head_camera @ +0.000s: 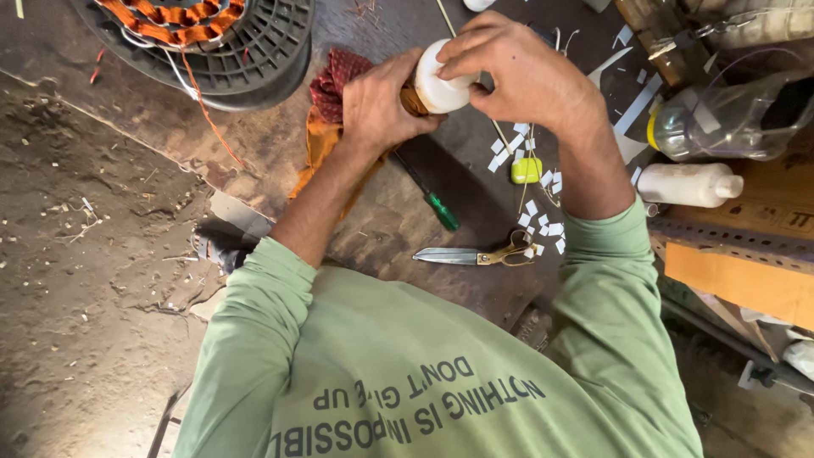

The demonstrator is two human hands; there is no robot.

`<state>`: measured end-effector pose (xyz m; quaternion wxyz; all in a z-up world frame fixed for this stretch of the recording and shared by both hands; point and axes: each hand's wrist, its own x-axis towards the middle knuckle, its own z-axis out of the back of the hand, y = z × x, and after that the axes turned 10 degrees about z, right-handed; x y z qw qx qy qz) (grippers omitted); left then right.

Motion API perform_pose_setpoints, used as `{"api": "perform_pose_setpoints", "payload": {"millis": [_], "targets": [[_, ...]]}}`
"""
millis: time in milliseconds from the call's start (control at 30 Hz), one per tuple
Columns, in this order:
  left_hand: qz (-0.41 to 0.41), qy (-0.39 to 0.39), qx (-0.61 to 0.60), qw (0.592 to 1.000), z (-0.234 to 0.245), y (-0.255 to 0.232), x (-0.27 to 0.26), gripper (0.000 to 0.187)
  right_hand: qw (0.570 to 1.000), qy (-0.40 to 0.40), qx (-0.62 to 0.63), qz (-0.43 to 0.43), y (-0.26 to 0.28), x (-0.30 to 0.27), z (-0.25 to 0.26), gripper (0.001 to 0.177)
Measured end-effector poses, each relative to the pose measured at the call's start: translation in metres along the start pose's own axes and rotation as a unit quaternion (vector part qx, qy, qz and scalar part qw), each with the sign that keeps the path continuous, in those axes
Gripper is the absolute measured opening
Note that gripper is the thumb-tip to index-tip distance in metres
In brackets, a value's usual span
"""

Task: The person winds copper wire around a motor stator, uses a screwdriver to tuck wire into slots, wipes the stator with a cloth, and secures the winding with a thin strip. The person handles the stator, wire, screwdriver, cloth, and strip throughout.

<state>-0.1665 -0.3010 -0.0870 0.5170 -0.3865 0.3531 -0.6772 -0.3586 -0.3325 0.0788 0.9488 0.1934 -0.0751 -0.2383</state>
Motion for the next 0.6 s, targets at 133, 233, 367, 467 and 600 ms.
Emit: {"api": "perform_pose_setpoints", "payload": {"millis": [133, 233, 367, 467, 600], "targets": [[-0.002, 0.002, 0.006, 1.000, -0.001, -0.001, 0.002, 0.084, 0.996, -0.033, -0.044, -0.065, 0.014, 0.009, 0.003, 0.031], [-0.014, -0.012, 0.006, 1.000, 0.000, -0.001, 0.001, 0.083, 0.954, 0.004, -0.107, -0.280, 0.036, 0.013, 0.003, 0.040], [-0.041, -0.045, 0.009, 0.998, -0.001, 0.002, -0.001, 0.082, 0.961, -0.010, -0.022, -0.277, 0.056, 0.001, 0.017, 0.041], [-0.037, -0.036, 0.004, 0.999, -0.007, 0.001, -0.001, 0.080, 0.977, -0.129, -0.083, -0.149, 0.066, -0.001, 0.019, 0.033], [-0.045, -0.060, 0.035, 0.997, -0.002, 0.004, 0.003, 0.087, 0.912, -0.115, 0.045, -0.391, 0.068, 0.011, 0.025, 0.039]]}}
